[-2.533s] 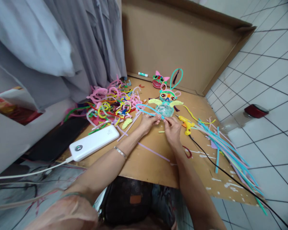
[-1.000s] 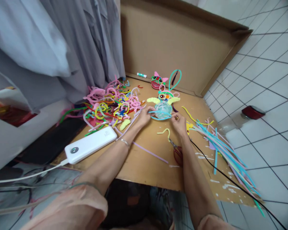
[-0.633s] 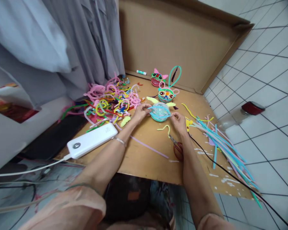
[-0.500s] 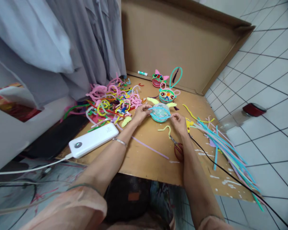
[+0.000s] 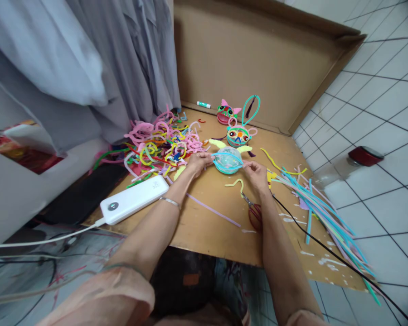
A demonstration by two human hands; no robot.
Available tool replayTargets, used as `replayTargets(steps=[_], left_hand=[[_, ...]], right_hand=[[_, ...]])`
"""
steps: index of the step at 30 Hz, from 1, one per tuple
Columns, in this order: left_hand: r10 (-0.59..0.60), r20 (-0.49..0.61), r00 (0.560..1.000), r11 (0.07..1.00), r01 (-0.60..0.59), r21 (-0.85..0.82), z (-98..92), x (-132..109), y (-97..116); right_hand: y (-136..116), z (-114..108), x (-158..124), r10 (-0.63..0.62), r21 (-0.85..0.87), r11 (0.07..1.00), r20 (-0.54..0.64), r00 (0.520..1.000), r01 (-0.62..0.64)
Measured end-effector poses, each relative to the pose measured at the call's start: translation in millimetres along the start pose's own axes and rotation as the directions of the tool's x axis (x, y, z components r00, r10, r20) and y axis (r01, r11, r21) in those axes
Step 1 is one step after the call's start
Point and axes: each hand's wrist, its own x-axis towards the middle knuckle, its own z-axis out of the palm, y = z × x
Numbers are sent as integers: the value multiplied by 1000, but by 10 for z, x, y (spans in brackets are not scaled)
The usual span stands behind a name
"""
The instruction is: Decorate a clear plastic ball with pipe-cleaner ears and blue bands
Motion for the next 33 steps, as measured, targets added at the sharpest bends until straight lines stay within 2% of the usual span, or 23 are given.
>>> replayTargets(steps=[5, 13, 20, 28, 33], left_hand=[[18, 38, 999, 1000, -18, 7, 0, -4, 13], [79, -6, 997, 996, -79, 51, 8, -21, -8], [65, -75, 995, 994, -58, 92, 27, -26, 8], [45, -80, 996, 992, -34, 124, 43, -56, 29], [24, -88, 996, 993, -14, 119, 47, -59, 17]], right_hand=[[11, 7, 5, 20, 5, 1000, -26, 999, -20], [33, 53, -1, 9, 62, 998, -25, 1000, -7], [-15, 62, -11, 98, 173, 981, -25, 995, -92], [18, 80, 9, 70, 199, 978, 6, 998, -70], [80, 123, 37, 63, 189, 981, -51, 997, -52]])
